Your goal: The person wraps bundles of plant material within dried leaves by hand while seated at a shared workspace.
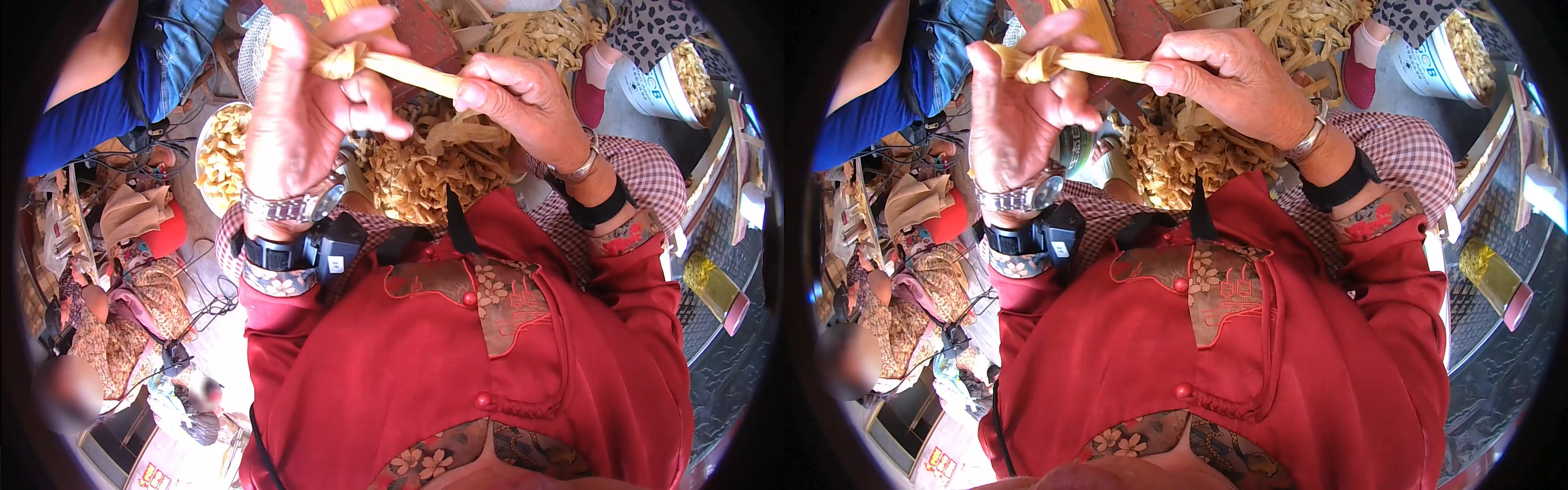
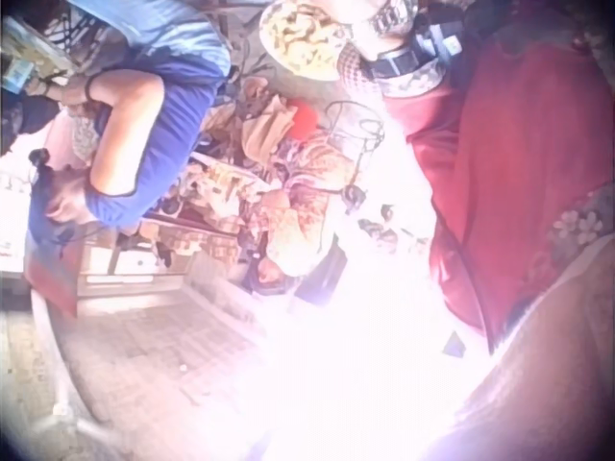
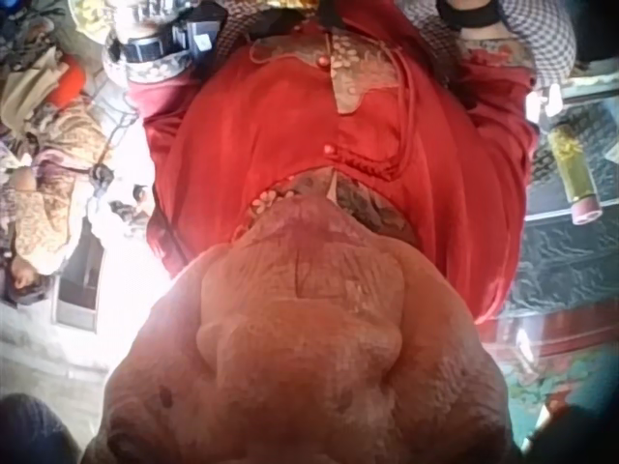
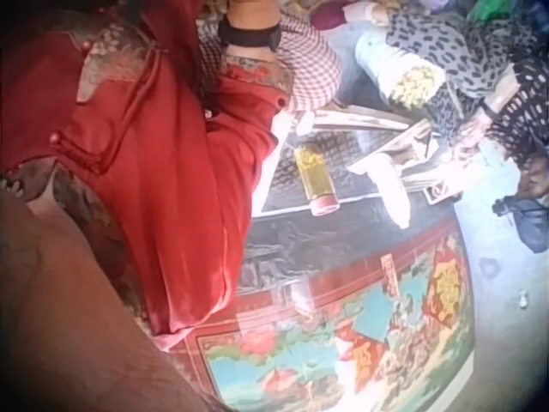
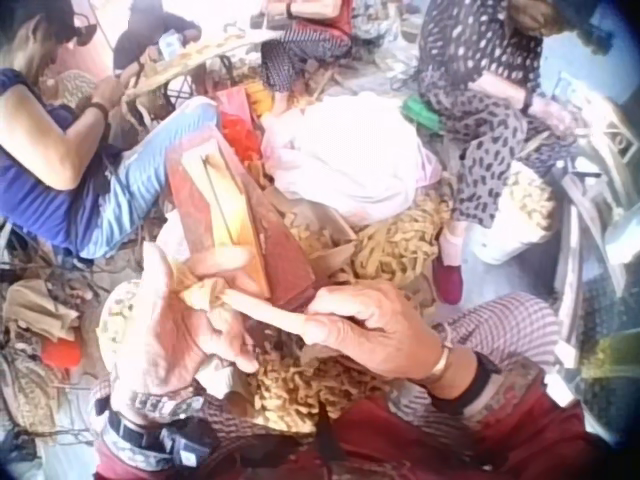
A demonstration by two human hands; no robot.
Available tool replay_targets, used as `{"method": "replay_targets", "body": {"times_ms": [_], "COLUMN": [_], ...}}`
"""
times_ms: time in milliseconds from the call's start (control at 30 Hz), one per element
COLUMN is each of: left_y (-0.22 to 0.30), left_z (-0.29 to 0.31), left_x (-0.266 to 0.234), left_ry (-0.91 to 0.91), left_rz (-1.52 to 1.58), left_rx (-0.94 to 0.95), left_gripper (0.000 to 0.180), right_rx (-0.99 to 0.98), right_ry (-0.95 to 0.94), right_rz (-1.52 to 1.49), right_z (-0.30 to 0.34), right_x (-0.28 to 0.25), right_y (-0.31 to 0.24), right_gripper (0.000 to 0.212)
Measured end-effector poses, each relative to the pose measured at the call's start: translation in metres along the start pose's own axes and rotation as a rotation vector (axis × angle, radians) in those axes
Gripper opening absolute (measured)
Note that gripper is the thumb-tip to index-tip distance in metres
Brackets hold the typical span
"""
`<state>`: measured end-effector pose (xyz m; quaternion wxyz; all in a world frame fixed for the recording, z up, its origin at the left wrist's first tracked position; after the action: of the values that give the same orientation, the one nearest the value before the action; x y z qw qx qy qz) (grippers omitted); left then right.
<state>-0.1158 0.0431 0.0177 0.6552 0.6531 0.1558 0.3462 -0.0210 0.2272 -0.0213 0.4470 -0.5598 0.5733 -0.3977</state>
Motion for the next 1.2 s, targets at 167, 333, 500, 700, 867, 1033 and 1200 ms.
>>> {"method": "replay_targets", "body": {"times_ms": [167, 333, 500, 700, 867, 1033, 1200], "left_y": [0.002, 0.001, 0.001, 0.015, 0.028, 0.027, 0.002], "left_z": [0.006, 0.005, 0.007, 0.001, -0.024, -0.045, -0.062], "left_x": [0.003, 0.003, 0.003, -0.016, -0.027, -0.037, -0.051], "left_ry": [0.104, 0.168, 0.158, 0.308, 0.295, 0.354, 0.562], "left_rz": [-0.547, -0.280, -0.213, -0.049, -0.115, -0.143, -0.460], "left_rx": [-0.141, -0.099, -0.095, 0.092, 0.192, 0.213, 0.185], "left_gripper": [0.039, 0.018, 0.014, 0.021, 0.018, 0.015, 0.012], "right_rx": [0.116, 0.318, 0.045, -0.016, -0.145, -0.157, -0.081], "right_ry": [-0.027, 0.005, -0.098, -0.099, -0.018, 0.061, 0.104], "right_rz": [0.014, -0.235, -0.037, 0.052, 0.280, 0.379, 0.576], "right_z": [-0.002, -0.001, -0.014, -0.029, -0.067, -0.090, -0.090], "right_x": [-0.003, 0.011, 0.014, -0.004, -0.022, -0.026, -0.022], "right_y": [-0.001, 0.002, 0.000, -0.022, -0.021, -0.018, 0.012], "right_gripper": [0.025, 0.024, 0.027, 0.028, 0.028, 0.020, 0.020]}}
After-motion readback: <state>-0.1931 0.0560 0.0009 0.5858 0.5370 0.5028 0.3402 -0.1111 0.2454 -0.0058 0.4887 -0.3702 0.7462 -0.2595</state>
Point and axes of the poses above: each hand's wrist, its own z-axis away from the middle knuckle, its own x-axis out of the palm, y = z × x, the point moved 1 cm from there along -z, towards the middle knuckle, and after that the axes turned 14 degrees about -z, right-handed, at the moved point
